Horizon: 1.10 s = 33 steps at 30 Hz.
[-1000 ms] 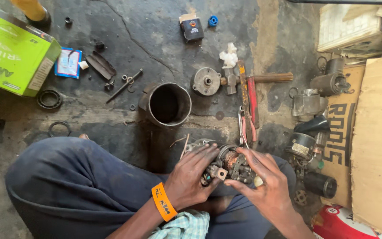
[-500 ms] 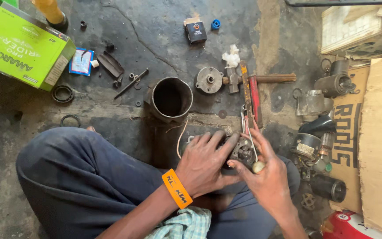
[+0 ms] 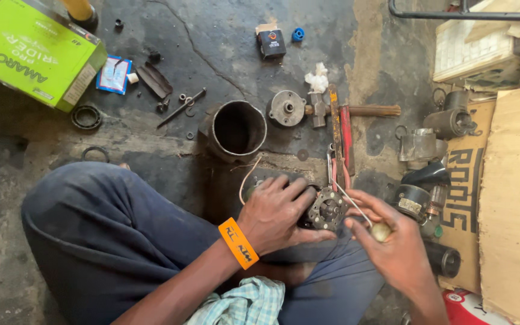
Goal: The person sits on the floor and uses a screwdriver to adjust and manipulate a small mechanical component, likely a starter motor or similar device. They repeatedly probe and turn internal parts while holding the component steady.
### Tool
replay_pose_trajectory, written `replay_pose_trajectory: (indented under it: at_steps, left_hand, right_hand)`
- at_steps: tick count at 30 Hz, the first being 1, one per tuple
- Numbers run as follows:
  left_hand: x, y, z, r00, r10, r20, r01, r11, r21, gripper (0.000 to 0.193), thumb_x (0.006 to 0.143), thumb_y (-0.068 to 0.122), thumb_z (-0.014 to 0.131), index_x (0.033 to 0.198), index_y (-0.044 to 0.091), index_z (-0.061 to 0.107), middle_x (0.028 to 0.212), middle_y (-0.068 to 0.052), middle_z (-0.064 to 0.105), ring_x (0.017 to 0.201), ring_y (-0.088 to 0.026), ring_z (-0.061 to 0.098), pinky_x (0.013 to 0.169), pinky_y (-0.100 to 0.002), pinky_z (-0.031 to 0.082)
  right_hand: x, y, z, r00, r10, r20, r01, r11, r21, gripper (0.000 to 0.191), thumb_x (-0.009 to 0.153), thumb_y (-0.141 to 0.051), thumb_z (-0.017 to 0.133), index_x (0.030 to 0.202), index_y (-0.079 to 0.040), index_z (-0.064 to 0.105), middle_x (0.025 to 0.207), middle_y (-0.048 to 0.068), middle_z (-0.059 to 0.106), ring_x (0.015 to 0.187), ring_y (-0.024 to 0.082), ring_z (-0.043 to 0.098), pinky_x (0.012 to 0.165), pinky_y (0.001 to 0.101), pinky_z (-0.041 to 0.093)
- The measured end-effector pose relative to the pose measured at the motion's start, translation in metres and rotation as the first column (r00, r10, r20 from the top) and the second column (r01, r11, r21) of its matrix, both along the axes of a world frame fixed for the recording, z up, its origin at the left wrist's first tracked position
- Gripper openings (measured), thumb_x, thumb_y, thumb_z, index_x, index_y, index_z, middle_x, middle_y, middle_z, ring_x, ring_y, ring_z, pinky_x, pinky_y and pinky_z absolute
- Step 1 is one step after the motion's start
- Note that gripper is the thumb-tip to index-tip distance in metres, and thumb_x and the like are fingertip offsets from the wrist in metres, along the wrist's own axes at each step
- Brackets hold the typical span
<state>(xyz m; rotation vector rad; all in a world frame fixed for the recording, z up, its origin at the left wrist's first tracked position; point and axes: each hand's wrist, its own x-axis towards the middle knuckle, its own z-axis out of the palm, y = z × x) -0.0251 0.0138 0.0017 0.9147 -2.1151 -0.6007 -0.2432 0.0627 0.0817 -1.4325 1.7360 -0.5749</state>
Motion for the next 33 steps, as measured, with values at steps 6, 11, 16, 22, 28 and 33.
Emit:
replay_pose_trajectory:
  at_steps: [6, 11, 16, 22, 28, 33]
  left_hand:
    - [0.006, -0.033, -0.010, 0.967, -0.239, 0.088, 0.243, 0.969, -0.041, 0.079, 0.074, 0.080, 0.071, 0.095, 0.004, 0.072, 0.099, -0.008, 0.066, 0.099, -0.030, 0.062, 0.089, -0.042, 0.051]
    - [0.006, -0.040, -0.015, 0.975, -0.176, 0.139, 0.196, 0.970, -0.142, 0.085, 0.072, 0.084, 0.067, 0.101, 0.004, 0.073, 0.114, -0.014, 0.063, 0.116, -0.034, 0.054, 0.102, -0.051, 0.040]
    - [-0.010, 0.000, -0.008, 0.977, 0.170, 0.126, -0.159, 0.983, -0.094, 0.084, 0.073, 0.077, 0.070, 0.117, 0.006, 0.069, 0.143, -0.025, 0.050, 0.136, -0.043, 0.038, 0.114, -0.065, 0.023]
    - [-0.020, 0.011, -0.012, 0.980, 0.188, 0.071, -0.193, 0.979, 0.062, 0.091, 0.066, 0.070, 0.078, 0.128, 0.006, 0.065, 0.144, -0.021, 0.047, 0.144, -0.049, 0.026, 0.116, -0.074, 0.006]
    - [-0.012, -0.002, -0.016, 0.991, 0.116, -0.062, -0.109, 0.989, 0.096, 0.071, 0.066, 0.065, 0.081, 0.117, 0.017, 0.069, 0.141, -0.012, 0.053, 0.142, -0.043, 0.037, 0.123, -0.070, 0.010]
    - [-0.012, 0.005, -0.009, 0.983, 0.151, -0.102, -0.142, 0.986, 0.091, 0.074, 0.064, 0.065, 0.083, 0.120, 0.018, 0.071, 0.133, -0.018, 0.052, 0.131, -0.044, 0.039, 0.116, -0.071, 0.013]
  right_hand:
    - [-0.001, -0.003, -0.018, 0.986, -0.121, -0.111, 0.134, 0.983, 0.123, 0.040, 0.088, -0.006, 0.074, 0.128, -0.006, 0.074, 0.085, 0.006, 0.074, 0.062, 0.008, 0.061, 0.056, 0.0244, 0.050]
    - [0.001, -0.003, -0.032, 0.971, -0.207, 0.120, 0.195, 0.975, 0.104, 0.038, 0.090, -0.004, 0.071, 0.128, -0.005, 0.073, 0.084, 0.007, 0.068, 0.062, 0.008, 0.059, 0.057, 0.0237, 0.049]
    - [0.007, -0.005, -0.037, 0.974, -0.209, 0.088, 0.210, 0.978, -0.001, 0.041, 0.092, -0.004, 0.066, 0.132, -0.008, 0.070, 0.091, 0.003, 0.067, 0.059, 0.010, 0.060, 0.058, 0.0234, 0.050]
    - [0.030, 0.017, -0.052, 0.876, -0.406, 0.261, 0.416, 0.909, 0.020, 0.043, 0.092, -0.005, 0.065, 0.134, -0.007, 0.067, 0.087, 0.005, 0.067, 0.062, 0.010, 0.062, 0.053, 0.0263, 0.052]
    - [0.051, 0.031, -0.063, 0.817, -0.434, 0.380, 0.496, 0.864, -0.080, 0.041, 0.094, -0.007, 0.065, 0.135, -0.004, 0.066, 0.090, 0.005, 0.067, 0.064, 0.010, 0.063, 0.055, 0.0238, 0.050]
    - [0.017, 0.020, -0.049, 0.937, -0.313, 0.156, 0.311, 0.950, 0.036, 0.042, 0.092, -0.010, 0.068, 0.133, -0.007, 0.069, 0.083, 0.005, 0.068, 0.066, 0.010, 0.066, 0.057, 0.0253, 0.054]
